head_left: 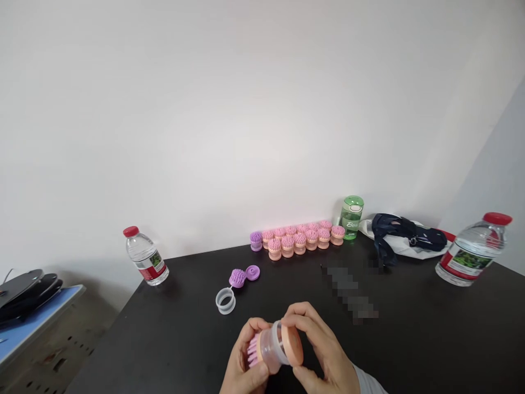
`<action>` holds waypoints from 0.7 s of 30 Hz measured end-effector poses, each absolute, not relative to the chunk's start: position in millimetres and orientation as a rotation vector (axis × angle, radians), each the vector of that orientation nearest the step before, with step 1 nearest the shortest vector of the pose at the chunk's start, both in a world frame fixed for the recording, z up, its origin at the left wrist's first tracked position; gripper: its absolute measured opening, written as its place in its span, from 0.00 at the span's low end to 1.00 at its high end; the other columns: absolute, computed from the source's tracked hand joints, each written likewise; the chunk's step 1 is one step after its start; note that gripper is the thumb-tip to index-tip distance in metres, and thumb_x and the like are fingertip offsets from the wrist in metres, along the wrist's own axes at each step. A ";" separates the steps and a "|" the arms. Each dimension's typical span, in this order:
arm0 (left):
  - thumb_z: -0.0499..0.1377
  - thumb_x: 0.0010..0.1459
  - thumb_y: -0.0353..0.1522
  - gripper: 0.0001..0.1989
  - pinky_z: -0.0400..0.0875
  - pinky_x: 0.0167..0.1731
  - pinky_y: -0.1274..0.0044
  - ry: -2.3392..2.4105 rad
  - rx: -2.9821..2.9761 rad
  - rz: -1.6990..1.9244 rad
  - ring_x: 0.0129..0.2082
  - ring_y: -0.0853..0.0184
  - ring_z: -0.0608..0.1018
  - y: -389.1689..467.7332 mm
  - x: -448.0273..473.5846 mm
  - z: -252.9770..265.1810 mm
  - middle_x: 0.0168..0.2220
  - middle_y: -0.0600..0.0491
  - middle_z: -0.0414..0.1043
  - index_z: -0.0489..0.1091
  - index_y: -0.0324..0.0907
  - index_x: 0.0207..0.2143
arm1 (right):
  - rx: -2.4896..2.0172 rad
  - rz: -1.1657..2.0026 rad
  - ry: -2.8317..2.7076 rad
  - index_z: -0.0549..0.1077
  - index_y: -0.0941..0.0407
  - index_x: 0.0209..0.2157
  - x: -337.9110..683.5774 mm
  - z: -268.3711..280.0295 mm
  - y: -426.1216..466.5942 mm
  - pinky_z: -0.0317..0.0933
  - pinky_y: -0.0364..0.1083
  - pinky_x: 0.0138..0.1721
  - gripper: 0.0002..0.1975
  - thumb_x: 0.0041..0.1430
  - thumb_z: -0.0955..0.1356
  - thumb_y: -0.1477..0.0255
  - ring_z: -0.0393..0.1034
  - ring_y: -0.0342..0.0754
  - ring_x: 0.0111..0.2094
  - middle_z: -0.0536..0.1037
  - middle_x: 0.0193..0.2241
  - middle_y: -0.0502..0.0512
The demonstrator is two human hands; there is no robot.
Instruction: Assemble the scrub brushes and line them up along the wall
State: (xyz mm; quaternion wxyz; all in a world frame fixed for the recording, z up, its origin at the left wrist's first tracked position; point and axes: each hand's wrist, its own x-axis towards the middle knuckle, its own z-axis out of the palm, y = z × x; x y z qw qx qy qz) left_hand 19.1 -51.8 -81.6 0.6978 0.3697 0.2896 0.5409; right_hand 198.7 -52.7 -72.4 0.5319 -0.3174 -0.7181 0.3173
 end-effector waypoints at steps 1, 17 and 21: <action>0.75 0.37 0.44 0.27 0.65 0.33 0.76 0.640 0.822 1.208 0.31 0.66 0.71 -51.6 18.4 -80.4 0.32 0.51 0.72 0.75 0.45 0.40 | -0.761 0.753 -1.712 0.70 0.47 0.52 198.2 -73.1 -51.6 0.68 0.56 0.48 0.27 0.49 0.68 0.77 0.72 0.60 0.47 0.72 0.48 0.59; 0.73 0.43 0.43 0.25 0.61 0.33 0.76 0.617 1.076 1.242 0.32 0.67 0.67 -52.9 13.1 -76.3 0.35 0.53 0.69 0.72 0.45 0.41 | -0.588 0.597 -1.788 0.70 0.54 0.57 203.3 -62.3 -44.5 0.69 0.52 0.47 0.25 0.65 0.67 0.54 0.73 0.55 0.45 0.76 0.45 0.62; 0.73 0.43 0.43 0.24 0.62 0.33 0.76 0.644 1.131 1.254 0.33 0.67 0.68 -53.3 10.5 -75.7 0.37 0.54 0.68 0.73 0.47 0.41 | -0.578 0.605 -1.824 0.70 0.54 0.57 205.4 -59.4 -44.3 0.69 0.52 0.47 0.26 0.65 0.67 0.53 0.72 0.55 0.45 0.76 0.46 0.62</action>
